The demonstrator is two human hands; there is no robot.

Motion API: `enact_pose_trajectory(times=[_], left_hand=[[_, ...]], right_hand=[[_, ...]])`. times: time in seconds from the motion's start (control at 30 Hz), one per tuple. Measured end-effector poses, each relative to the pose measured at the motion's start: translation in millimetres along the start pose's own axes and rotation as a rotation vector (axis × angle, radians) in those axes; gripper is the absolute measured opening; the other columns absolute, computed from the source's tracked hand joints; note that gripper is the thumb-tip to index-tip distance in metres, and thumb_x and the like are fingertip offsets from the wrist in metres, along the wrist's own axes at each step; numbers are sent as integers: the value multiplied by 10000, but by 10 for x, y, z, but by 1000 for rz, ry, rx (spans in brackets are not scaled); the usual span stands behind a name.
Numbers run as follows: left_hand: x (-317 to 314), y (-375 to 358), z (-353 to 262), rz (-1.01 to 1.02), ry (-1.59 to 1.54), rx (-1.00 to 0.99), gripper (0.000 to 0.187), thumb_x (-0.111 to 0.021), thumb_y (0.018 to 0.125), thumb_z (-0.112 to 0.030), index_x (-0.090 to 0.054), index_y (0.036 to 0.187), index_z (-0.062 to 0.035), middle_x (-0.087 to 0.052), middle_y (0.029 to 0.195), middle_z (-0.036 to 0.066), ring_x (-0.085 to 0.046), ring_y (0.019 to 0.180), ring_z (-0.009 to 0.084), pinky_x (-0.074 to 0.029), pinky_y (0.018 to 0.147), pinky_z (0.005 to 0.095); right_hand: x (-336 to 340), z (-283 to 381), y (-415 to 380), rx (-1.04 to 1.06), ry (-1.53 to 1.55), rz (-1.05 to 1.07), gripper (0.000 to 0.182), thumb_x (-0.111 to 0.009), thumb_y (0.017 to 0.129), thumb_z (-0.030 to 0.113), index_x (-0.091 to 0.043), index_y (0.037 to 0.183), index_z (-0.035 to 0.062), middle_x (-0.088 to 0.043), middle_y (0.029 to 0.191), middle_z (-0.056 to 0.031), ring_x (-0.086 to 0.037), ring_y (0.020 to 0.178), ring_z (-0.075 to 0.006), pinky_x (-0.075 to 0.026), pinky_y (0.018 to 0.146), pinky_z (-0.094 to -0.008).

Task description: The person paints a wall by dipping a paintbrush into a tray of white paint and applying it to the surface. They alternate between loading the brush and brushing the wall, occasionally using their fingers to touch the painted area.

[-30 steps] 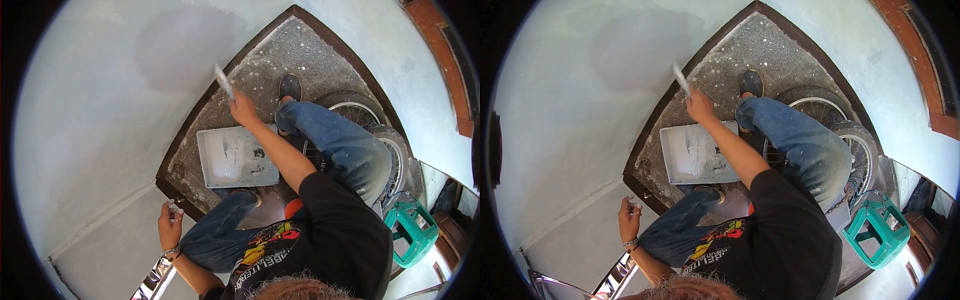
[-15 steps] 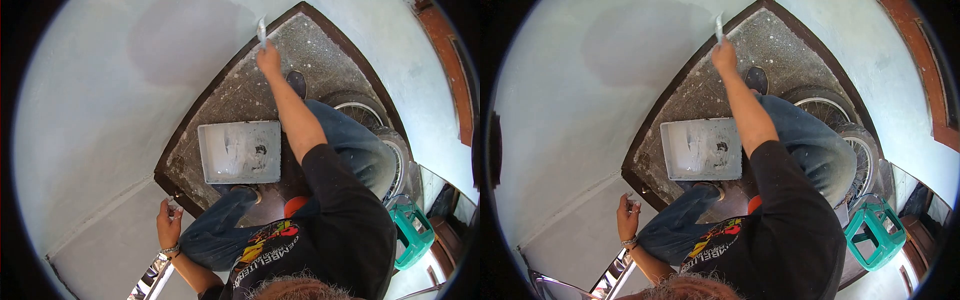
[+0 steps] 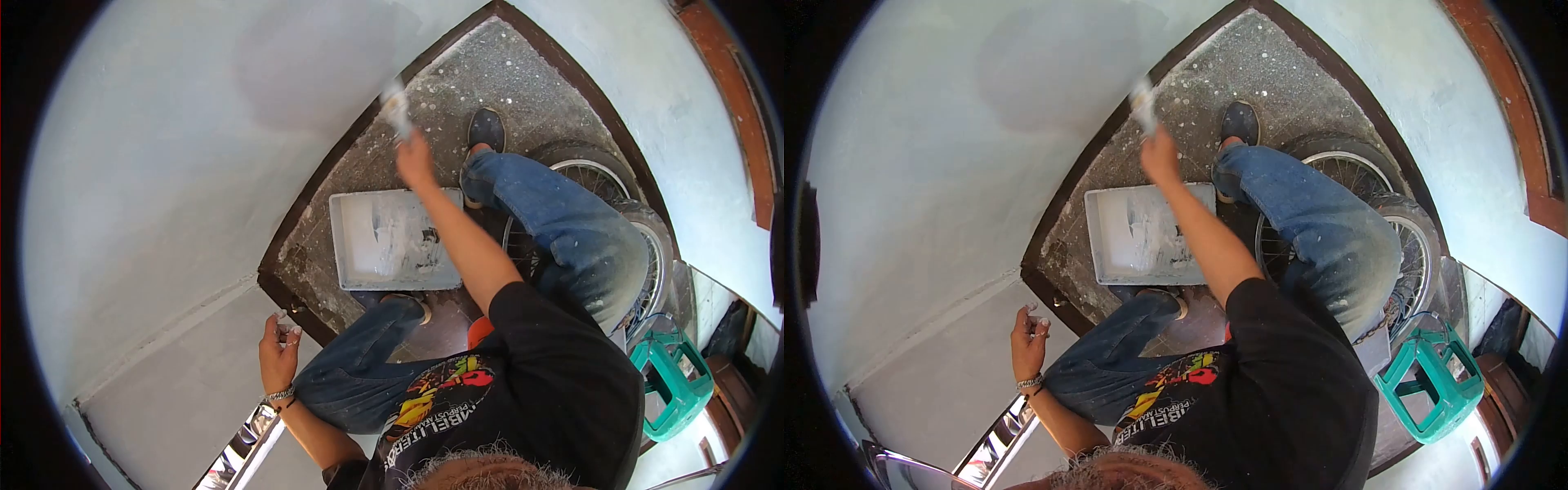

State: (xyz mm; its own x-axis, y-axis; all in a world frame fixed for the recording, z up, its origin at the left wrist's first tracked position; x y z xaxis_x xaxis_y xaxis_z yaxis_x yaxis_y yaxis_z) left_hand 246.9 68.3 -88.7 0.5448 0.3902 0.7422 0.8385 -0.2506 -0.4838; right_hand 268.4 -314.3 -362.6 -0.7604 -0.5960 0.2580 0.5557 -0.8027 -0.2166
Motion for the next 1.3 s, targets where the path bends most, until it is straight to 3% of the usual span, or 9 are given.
enact_pose_trajectory(times=[0.03,0.23,0.5,0.6,0.7,0.8,1.03,1.23,1.3], left_hand=[[1,-16,24,3,1,5,397,-642,874,-126,-524,1231,4,-599,749,80,-564,674,174,-461,642,305],[11,1,51,0,-7,-4,408,-644,872,-127,-520,1238,3,-602,761,80,-567,681,175,-461,648,303],[5,4,4,0,-2,-9,418,-655,869,-145,-520,1237,2,-606,769,79,-578,698,173,-469,661,302],[16,-1,-32,13,9,5,417,-659,867,-148,-522,1231,4,-609,778,79,-588,706,176,-476,666,304],[34,-16,-16,-5,12,-23,414,-662,866,-153,-526,1226,-1,-614,784,79,-595,704,178,-482,667,305],[44,-41,-51,-12,-25,-35,415,-666,864,-159,-530,1226,-8,-621,786,78,-603,701,177,-484,662,304],[94,-90,-134,-19,0,-33,415,-666,857,-159,-539,1226,-18,-631,824,86,-612,724,175,-487,679,304],[86,-93,-165,-19,7,-37,429,-667,854,-177,-540,1233,-22,-631,830,87,-612,728,181,-490,686,310],[78,-84,-116,-15,12,-28,428,-666,855,-179,-540,1233,-22,-632,831,87,-614,730,182,-491,688,309]], right_hand=[[183,0,234,-87,2,-18,410,-547,887,150,-527,1269,3,-614,1110,-284,-598,1047,-424,-462,907,-471],[415,-38,1036,-22,-54,-140,418,-530,897,180,-529,1269,-10,-623,1106,-293,-589,1067,-450,-460,912,-464],[-151,-2,399,4,-32,-17,392,-539,904,207,-551,1220,-24,-625,1083,-302,-592,1071,-436,-435,935,-449],[-291,-42,86,92,-26,136,360,-547,903,195,-569,1198,-10,-660,952,-227,-655,828,-353,-501,755,-410],[-274,-194,-86,-138,313,263,308,-545,907,182,-587,1162,15,-619,795,-94,-556,566,-186,-440,511,-327],[-167,-89,47,-283,344,144,267,-540,911,163,-591,1141,38,-533,699,-11,-407,474,-77,-303,401,-268],[26,708,73,-118,340,278,164,-531,917,152,-585,1007,26,-507,652,-10,-406,452,-100,-320,401,-285],[432,277,732,-345,330,128,138,-526,912,118,-582,996,23,-516,682,-19,-412,454,-94,-300,391,-279],[295,551,904,-239,343,177,136,-527,912,113,-578,998,21,-521,691,-25,-414,454,-94,-298,388,-275]])
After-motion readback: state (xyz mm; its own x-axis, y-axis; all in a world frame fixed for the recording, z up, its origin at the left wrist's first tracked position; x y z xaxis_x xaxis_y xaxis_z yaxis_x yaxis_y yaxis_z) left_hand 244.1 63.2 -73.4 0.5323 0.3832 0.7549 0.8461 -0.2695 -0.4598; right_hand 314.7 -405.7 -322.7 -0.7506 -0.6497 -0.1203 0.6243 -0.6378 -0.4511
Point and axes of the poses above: each hand's wrist, its own y-axis towards the middle knuckle, its own x-axis out of the back of the hand, z = x × y, the point moved 5 cm from there along y, towards the middle knuckle
